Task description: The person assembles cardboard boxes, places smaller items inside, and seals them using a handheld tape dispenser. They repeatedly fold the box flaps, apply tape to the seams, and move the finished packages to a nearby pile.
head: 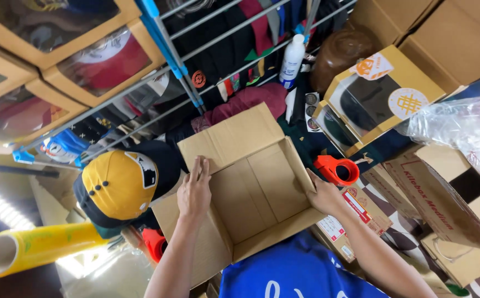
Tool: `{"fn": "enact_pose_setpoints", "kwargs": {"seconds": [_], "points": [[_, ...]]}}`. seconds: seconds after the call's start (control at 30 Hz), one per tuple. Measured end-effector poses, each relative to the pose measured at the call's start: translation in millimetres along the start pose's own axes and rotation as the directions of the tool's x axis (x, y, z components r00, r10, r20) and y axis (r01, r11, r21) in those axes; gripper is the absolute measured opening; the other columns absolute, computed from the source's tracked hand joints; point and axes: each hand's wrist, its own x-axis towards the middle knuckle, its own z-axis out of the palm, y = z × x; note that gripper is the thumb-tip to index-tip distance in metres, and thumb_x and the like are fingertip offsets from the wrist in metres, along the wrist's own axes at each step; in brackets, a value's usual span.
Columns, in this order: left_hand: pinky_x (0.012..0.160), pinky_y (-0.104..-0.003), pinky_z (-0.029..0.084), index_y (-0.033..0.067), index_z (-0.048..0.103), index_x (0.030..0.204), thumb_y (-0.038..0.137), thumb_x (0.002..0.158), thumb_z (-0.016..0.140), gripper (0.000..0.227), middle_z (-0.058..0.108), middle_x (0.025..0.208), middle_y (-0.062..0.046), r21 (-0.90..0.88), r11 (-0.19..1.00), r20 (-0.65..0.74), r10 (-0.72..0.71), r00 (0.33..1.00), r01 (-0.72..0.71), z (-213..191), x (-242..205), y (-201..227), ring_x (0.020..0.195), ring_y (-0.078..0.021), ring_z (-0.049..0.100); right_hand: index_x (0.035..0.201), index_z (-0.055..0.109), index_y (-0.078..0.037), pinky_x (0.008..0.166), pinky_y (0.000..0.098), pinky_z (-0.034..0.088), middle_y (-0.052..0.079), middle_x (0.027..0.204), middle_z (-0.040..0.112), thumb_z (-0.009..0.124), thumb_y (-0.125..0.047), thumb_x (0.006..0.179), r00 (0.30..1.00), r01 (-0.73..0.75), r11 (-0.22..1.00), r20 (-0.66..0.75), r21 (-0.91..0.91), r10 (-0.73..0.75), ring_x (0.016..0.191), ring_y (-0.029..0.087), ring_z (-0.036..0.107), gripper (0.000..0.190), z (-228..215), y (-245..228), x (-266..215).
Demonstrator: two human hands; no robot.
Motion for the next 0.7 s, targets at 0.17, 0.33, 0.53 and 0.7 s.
{"fn": "enact_pose_setpoints", "kwargs": {"seconds": [0.17,0.33,0.53,0.7], "points": [[0.119,-0.055,0.034,0.0239,0.040,0.157,0.040,0.094,0.065,0.069,0.026,0.168,-0.007,0.095,0.995,0.372,-0.061,0.926,0.027,-9,3,7,0.141,-0.0352,0.042,0.148,0.054,-0.012,0.106,0.0450,0.053,0.028,0.132,0.066,0.078,-0.040,0.081,0.989,0.062,0.909,-0.151,0.413,0.002,0.123,0.037,0.065,0.076,-36,-18,-28],[0.122,-0.061,0.025,0.0246,0.046,0.154,0.047,0.092,0.065,0.069,0.032,0.167,-0.011,0.082,0.994,0.327,-0.093,0.941,0.070,-21,-24,22,0.151,-0.0355,0.035,0.128,0.057,-0.007,0.072,0.0528,0.062,0.018,0.119,0.065,0.070,-0.049,0.101,0.822,0.305,0.194,-0.360,0.932,0.441,0.090,0.039,0.073,0.051,-69,28,19],[0.118,-0.066,0.024,0.0204,0.054,0.145,0.050,0.090,0.063,0.063,0.046,0.157,-0.011,-0.211,0.977,0.216,0.087,0.972,-0.040,-22,-56,66,0.146,-0.0321,0.039,0.159,0.034,-0.021,0.115,0.0611,0.043,0.014,0.166,0.029,0.070,-0.058,0.085,0.781,0.117,-0.154,0.005,0.981,0.625,0.151,0.035,0.036,0.090,-171,-10,14],[0.114,-0.065,0.029,0.0168,0.059,0.139,0.045,0.088,0.070,0.059,0.060,0.143,-0.009,-0.431,0.899,0.172,0.172,0.970,-0.083,-17,-57,107,0.137,-0.0332,0.049,0.153,0.036,-0.030,0.109,0.0628,0.047,0.013,0.167,0.024,0.069,-0.053,0.085,0.809,0.049,-0.100,0.019,0.994,0.588,0.152,0.034,0.032,0.079,-176,1,25]]}}
